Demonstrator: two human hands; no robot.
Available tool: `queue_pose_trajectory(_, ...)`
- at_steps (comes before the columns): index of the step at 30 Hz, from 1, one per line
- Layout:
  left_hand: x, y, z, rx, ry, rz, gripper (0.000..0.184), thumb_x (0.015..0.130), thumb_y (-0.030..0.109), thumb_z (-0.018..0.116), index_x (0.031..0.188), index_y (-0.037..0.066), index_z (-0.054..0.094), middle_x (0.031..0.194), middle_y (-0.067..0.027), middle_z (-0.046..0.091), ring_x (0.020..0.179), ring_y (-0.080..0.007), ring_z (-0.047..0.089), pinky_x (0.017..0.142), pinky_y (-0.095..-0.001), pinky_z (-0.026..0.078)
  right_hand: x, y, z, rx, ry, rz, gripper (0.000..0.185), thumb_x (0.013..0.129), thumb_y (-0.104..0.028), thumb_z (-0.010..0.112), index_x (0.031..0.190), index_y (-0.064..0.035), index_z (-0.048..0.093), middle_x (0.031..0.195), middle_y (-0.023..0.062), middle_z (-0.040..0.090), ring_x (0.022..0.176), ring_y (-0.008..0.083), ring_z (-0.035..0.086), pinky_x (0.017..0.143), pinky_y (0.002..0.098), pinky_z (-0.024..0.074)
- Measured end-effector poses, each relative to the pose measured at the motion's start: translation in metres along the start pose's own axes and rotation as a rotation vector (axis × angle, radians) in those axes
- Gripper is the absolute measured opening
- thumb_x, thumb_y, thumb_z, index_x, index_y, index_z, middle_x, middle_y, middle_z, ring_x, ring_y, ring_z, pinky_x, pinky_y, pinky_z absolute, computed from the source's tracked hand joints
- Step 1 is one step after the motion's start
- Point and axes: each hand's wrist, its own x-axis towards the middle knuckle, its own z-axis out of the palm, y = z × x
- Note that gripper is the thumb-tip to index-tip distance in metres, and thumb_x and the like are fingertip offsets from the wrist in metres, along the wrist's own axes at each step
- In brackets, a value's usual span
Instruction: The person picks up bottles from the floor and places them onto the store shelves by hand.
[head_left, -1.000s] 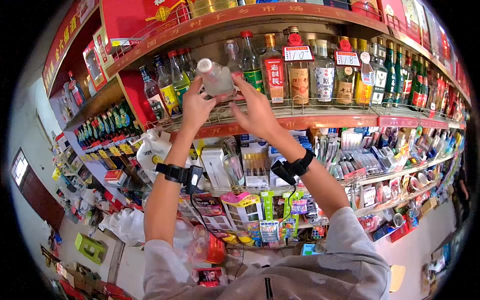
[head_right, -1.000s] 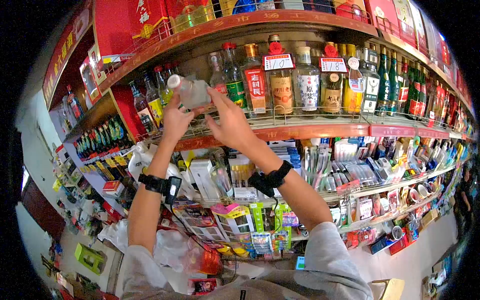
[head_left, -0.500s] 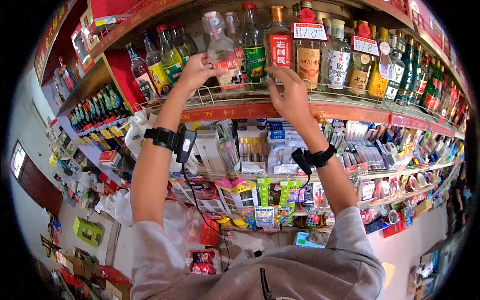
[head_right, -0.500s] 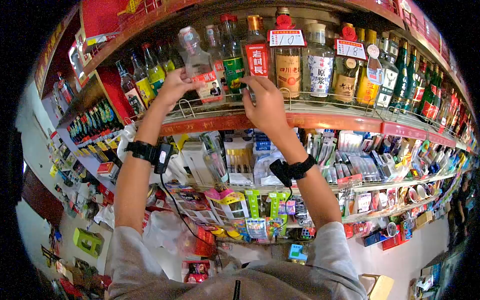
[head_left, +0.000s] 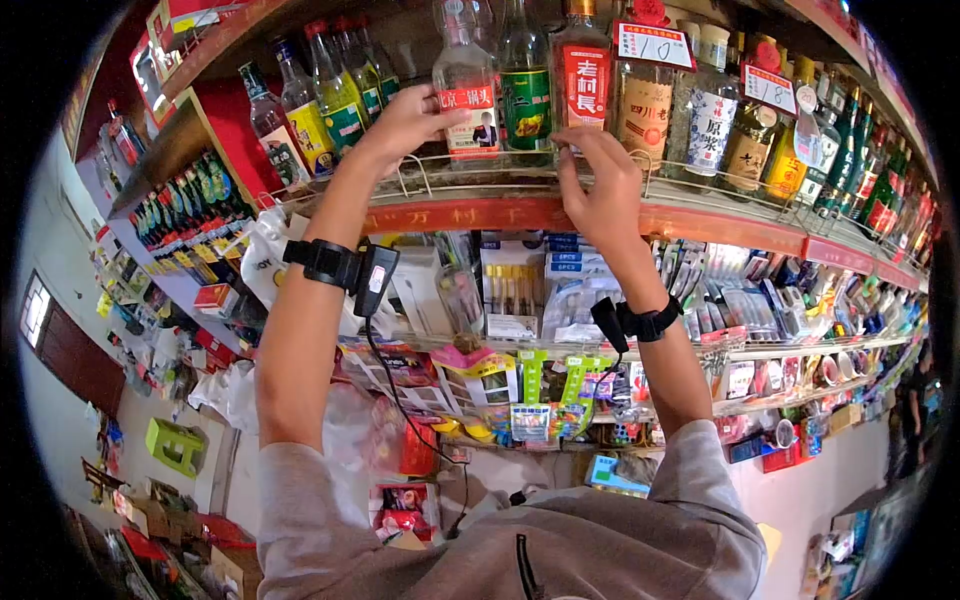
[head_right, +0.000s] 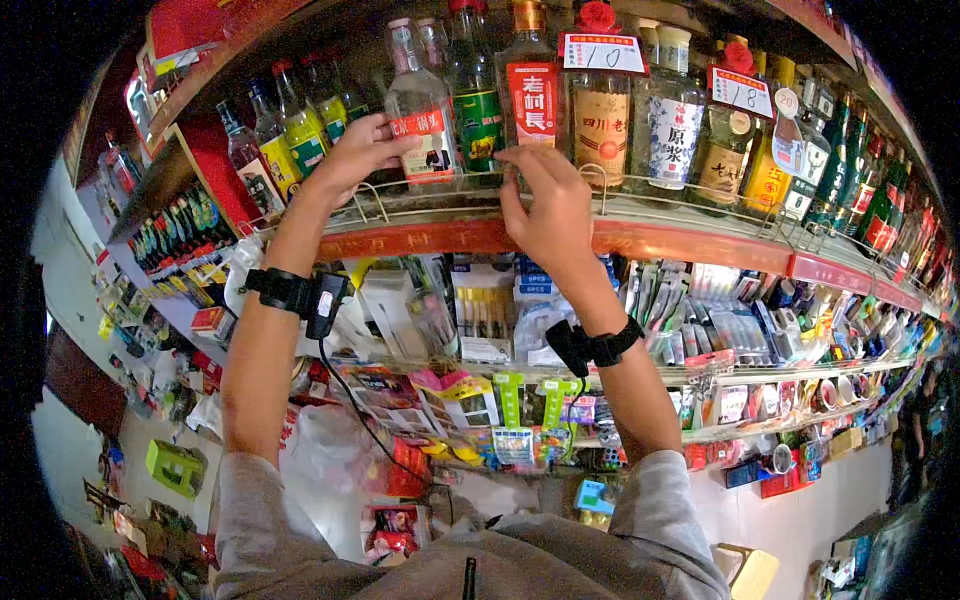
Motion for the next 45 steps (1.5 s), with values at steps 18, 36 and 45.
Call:
queue_pose_trajectory(18, 0.005, -0.007, 0.004, 0.037, -0.008, 0.080, 0.049, 0.093, 0.024, 0.074, 0.132, 0.000, 0.055, 0.117, -0.0136, 0.068, 0.103, -0.0197, 0.069, 0.089, -0.0341, 0.058, -0.002, 0.002, 0.005, -0.058, 0.018, -0.038, 0.013, 0.079, -0.002, 0.067, 0.092, -0.0034, 0.069, 0.087, 0.0155, 0.070, 0.085, 0.0342, 0.068, 0.076, 0.0425, 0.0552)
queue_pose_trajectory(36, -0.213, -0.080, 0.035, 0.080, 0.630, 0.295, 0.028, 0.105, 0.024, 0.056, 0.109, 0.001, 0.071, 0.112, -0.0070, 0.073, 0.107, -0.0149, 0.066, 0.100, -0.0292, 0.046, -0.029, 0.017, 0.006, -0.368, 0.097, -0.294, 0.026, 0.086, -0.009, 0.069, 0.111, -0.0006, 0.069, 0.105, 0.0206, 0.070, 0.102, 0.0378, 0.066, 0.087, 0.0453, 0.0511)
queue_pose_trajectory(45, -0.626, -0.342, 0.155, -0.290, 0.249, -0.856, 0.033, 0.091, 0.012, 0.068, 0.122, 0.003, 0.063, 0.086, -0.0065, 0.066, 0.062, -0.0109, 0.060, 0.049, -0.0293, 0.046, -0.272, -0.156, 0.053, 0.267, -0.970, 0.598, 0.029, 0.095, -0.019, 0.064, 0.121, -0.0064, 0.067, 0.094, 0.0074, 0.075, 0.076, 0.0188, 0.069, 0.072, 0.0325, 0.0542)
